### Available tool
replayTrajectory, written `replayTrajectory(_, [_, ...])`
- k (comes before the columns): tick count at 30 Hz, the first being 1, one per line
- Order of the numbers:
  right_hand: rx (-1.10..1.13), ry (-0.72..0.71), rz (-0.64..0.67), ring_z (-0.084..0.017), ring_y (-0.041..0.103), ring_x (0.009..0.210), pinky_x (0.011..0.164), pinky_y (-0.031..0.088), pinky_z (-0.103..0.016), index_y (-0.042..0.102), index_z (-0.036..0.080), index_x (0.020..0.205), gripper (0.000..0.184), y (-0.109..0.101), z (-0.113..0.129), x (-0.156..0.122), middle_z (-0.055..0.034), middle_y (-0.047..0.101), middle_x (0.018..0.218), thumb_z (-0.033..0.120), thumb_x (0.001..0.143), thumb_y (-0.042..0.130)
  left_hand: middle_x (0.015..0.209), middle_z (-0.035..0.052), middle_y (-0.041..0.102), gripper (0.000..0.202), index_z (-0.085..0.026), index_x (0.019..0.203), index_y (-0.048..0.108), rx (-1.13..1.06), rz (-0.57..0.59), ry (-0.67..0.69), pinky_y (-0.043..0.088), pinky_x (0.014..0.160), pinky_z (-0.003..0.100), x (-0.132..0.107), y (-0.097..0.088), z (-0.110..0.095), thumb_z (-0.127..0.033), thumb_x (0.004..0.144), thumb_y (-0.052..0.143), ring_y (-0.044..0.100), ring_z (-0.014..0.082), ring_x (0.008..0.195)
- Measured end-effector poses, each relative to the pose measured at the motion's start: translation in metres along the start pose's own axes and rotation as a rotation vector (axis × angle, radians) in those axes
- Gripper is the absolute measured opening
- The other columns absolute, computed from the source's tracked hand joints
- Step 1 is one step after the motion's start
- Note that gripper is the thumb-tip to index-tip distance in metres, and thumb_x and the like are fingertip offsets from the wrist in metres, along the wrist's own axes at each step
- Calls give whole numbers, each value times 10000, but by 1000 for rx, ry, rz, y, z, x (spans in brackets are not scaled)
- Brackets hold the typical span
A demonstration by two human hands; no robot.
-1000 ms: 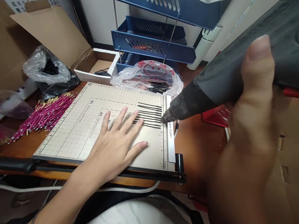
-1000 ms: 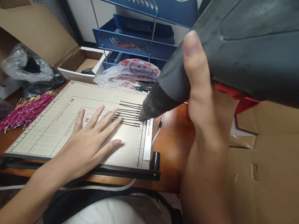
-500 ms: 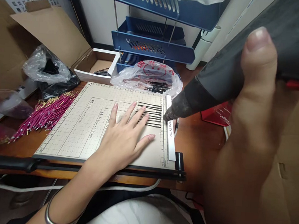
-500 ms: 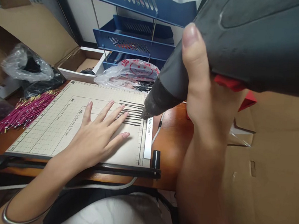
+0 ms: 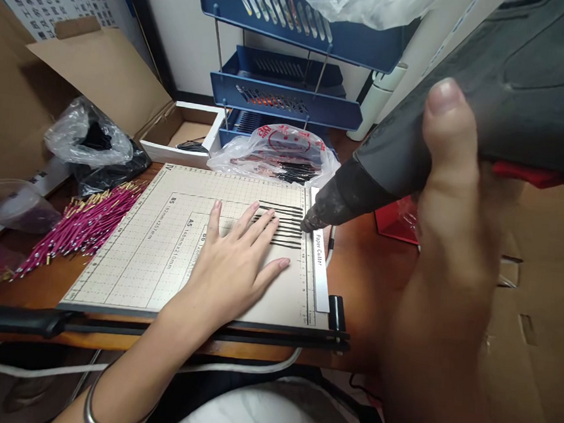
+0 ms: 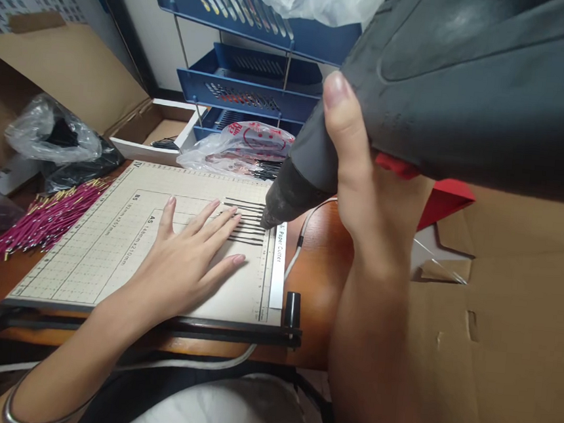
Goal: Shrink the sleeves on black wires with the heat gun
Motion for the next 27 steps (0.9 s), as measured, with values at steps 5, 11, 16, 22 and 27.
replayTrajectory(5, [-104,-85,-15,-222,589,1523,1374,389,-430,772,237,1273,415,3,8,1,38,752,1440,429,909,829,1670,143,552,672,-137,1662,498,16,-28,-7,-79,1357,757,4,-11,3,-562,1151,399,381,382,1655])
replayTrajectory(11, [-9,-117,-64,-224,640,1471,1343,436,-397,784,181,1228,391,6,4,5,2,788,1374,358,886,850,1722,137,480,718,-104,1692,436,30,78,38,-77,1369,734,13,-8,-5,-578,1155,382,320,366,1685])
replayTrajectory(16, [10,-127,-49,-217,681,1417,1340,438,-408,783,168,1234,422,6,-3,10,-15,791,1377,375,871,845,1773,146,373,795,-61,1726,336,63,126,28,-88,1378,706,19,-3,-7,-617,1157,320,244,347,1713])
replayTrajectory(22, [-27,-75,-47,-248,643,1468,1340,426,-457,780,198,1282,468,5,-9,11,-14,766,1427,409,871,851,1795,88,328,759,-129,1727,368,64,219,4,-87,1387,684,21,6,-2,-627,1166,251,202,308,1726])
replayTrajectory(27, [-23,-40,-71,-244,641,1470,1349,416,-467,776,193,1285,502,4,-12,11,-26,762,1433,430,854,874,1780,94,367,766,-133,1717,389,34,197,21,-75,1376,713,17,7,-1,-639,1162,238,237,322,1717])
Point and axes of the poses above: each hand's wrist, its own x-axis towards the middle knuckle, its own y-axis out of the palm, z = x × y, the point moved 7 cm from there along x, towards the middle knuckle
